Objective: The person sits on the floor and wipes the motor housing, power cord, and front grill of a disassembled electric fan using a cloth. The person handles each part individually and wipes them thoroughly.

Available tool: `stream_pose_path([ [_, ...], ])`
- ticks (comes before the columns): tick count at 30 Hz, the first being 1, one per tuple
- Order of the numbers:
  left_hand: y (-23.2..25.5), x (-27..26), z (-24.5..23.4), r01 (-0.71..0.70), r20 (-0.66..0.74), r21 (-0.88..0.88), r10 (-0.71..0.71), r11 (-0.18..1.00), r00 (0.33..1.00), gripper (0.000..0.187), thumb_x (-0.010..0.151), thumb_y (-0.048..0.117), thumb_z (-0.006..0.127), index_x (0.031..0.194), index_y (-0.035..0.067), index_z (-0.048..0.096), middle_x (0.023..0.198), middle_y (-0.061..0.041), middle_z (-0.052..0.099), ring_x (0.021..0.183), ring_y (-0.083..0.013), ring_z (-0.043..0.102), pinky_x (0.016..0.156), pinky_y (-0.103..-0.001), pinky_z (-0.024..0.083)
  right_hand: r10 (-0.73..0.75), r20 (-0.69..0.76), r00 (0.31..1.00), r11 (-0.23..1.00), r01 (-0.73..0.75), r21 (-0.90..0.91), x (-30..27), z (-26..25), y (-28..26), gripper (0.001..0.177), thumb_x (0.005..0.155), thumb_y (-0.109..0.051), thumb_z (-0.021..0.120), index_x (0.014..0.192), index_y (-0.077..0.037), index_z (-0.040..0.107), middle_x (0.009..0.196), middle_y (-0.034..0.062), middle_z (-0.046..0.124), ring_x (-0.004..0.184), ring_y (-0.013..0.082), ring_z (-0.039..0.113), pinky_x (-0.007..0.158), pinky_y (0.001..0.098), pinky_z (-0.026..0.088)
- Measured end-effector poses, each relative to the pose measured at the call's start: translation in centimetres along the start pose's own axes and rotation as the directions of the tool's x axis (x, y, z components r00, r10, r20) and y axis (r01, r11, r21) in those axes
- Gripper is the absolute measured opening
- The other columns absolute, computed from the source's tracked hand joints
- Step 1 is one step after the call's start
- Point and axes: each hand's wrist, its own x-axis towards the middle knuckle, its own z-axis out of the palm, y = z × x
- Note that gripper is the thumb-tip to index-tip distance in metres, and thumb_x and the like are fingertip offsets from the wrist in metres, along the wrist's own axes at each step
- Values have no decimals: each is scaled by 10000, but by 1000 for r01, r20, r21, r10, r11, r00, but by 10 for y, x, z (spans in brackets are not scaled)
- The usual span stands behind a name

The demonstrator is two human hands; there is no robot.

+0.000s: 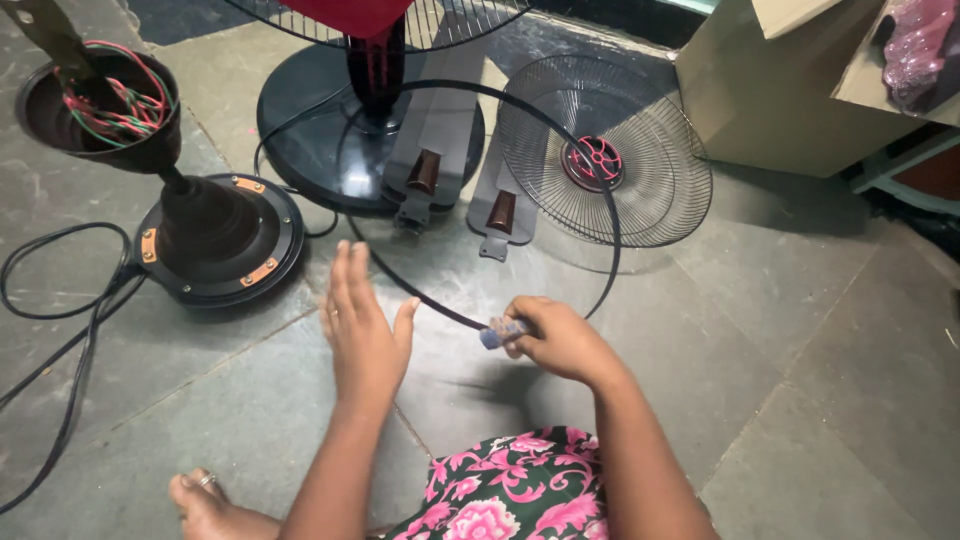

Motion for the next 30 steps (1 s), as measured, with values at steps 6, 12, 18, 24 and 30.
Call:
stream_pose_path([
  [6,-4,-19,45,816,628,-374,-527,440,572,430,995,306,592,1303,11,538,1084,-155,702,809,-266,733,696,-376,614,-146,-178,973,988,136,-66,11,32,-21,277,767,-113,717,1028,-42,654,942,147,707,864,300,691,774,383,538],
  [12,-27,-18,41,769,525,-454,-562,450,639,298,1013,258,550,1090,-30,562,884,-186,713,646,-191,722,531,-311,613,-135,-22,991,991,135,21,5,43,-36,329,790,-215,795,1046,-50,672,904,119,700,779,241,666,719,352,533],
  [18,-42,0,18,764,483,-527,-610,371,629,291,1035,257,516,1060,-32,541,869,-196,738,596,-183,696,530,-285,589,37,250,967,992,-66,108,1,15,-23,279,846,-228,768,1064,-67,702,860,72,688,711,125,620,644,296,525],
  [24,-34,-4,26,748,465,-513,-596,421,654,338,1041,293,524,1192,-9,536,905,-171,719,652,-177,657,540,-286,583,-215,114,970,958,233,-168,4,25,-13,284,826,-211,754,1048,-52,677,990,132,704,958,306,661,824,399,515],
  [30,-25,-22,44,878,681,-329,-556,347,476,316,1012,299,513,1211,54,512,1036,-168,681,730,-215,711,566,-347,609,-197,-79,977,972,183,-150,11,51,-24,265,858,-193,710,1082,-61,662,1036,138,692,993,339,652,849,415,514],
])
